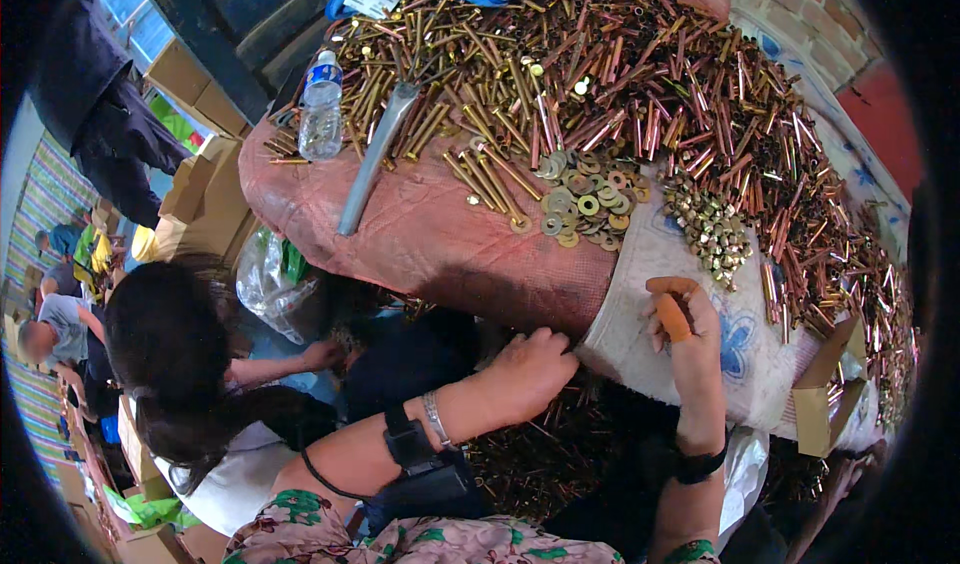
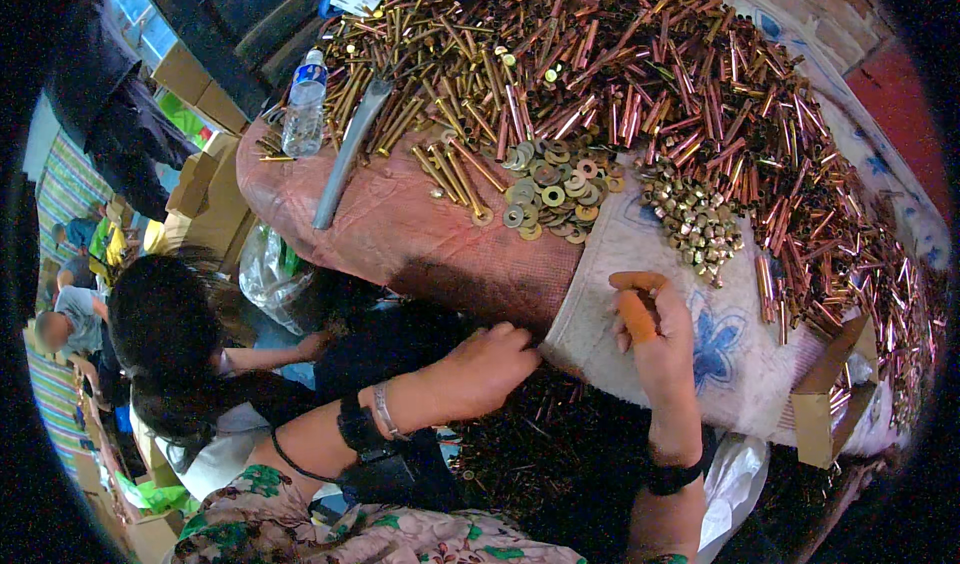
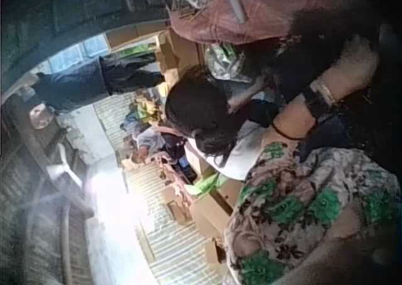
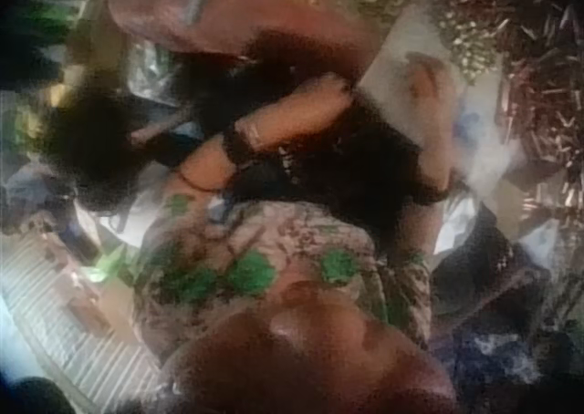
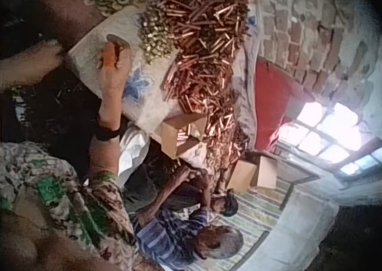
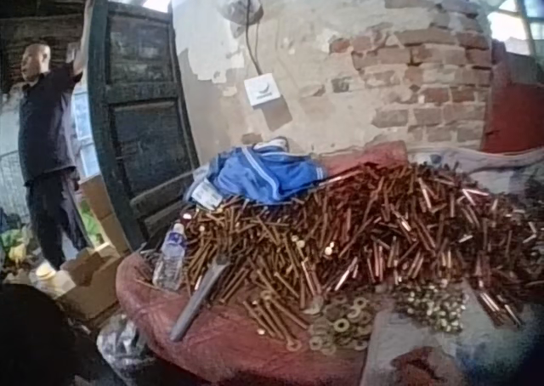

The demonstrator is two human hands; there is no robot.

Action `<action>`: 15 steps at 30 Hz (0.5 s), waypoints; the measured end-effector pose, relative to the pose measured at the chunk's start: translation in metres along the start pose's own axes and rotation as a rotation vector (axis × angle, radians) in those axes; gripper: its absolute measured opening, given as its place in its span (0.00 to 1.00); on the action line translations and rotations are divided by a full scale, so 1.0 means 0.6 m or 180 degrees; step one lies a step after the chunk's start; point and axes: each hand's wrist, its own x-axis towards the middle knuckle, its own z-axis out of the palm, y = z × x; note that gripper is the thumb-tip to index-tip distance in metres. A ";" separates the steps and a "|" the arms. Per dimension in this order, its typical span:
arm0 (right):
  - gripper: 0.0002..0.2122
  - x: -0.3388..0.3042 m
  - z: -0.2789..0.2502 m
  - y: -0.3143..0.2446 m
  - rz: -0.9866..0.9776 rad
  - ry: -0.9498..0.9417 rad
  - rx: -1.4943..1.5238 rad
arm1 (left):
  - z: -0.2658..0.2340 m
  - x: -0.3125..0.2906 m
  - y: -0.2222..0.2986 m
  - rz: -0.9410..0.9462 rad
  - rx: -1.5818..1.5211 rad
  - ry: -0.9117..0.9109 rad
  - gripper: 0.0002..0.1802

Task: Assembling metal bolts by sliding washers onto them.

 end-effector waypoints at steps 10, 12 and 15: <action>0.07 0.000 0.005 0.005 -0.0046 0.0014 -0.0259 | -0.147 0.098 -0.148 -0.0741 0.1069 0.2286 0.12; 0.07 -0.001 -0.006 0.010 -0.0058 -0.0015 -0.0349 | -0.140 0.118 -0.175 -0.0806 0.1442 0.2146 0.12; 0.07 -0.004 -0.012 0.007 0.0012 0.0015 -0.0486 | -0.130 0.142 -0.188 -0.1198 0.1943 0.1560 0.13</action>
